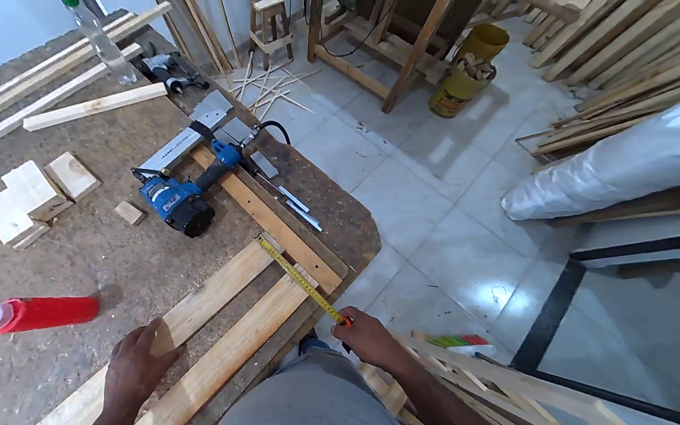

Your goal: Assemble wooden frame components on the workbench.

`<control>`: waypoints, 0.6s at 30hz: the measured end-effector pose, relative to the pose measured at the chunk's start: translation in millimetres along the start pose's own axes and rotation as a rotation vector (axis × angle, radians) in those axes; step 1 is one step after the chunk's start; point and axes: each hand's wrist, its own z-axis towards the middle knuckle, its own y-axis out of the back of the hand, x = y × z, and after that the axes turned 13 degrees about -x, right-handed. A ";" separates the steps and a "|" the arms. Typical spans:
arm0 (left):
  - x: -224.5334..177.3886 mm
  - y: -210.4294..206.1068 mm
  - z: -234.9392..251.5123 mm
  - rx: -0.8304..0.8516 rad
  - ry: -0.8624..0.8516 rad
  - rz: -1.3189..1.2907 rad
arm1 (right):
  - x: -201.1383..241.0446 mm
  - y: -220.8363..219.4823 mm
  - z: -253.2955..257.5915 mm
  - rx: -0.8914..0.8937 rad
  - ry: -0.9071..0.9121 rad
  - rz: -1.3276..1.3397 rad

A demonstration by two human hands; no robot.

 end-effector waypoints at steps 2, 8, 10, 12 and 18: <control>0.9 0.4 1.8 0.006 0.001 0.006 | 0.5 0.0 0.6 0.003 0.001 0.004; 0.1 0.7 5.1 0.009 0.009 0.020 | 1.6 -0.6 3.6 0.002 0.005 0.012; -1.1 1.8 5.9 0.020 0.015 0.022 | 2.9 0.6 3.9 0.003 0.000 0.002; -2.2 3.0 5.6 0.023 0.017 0.022 | 3.4 1.1 3.8 0.006 -0.004 -0.001; -3.1 1.9 4.6 0.014 0.035 0.007 | 2.1 2.0 5.0 0.004 -0.002 -0.005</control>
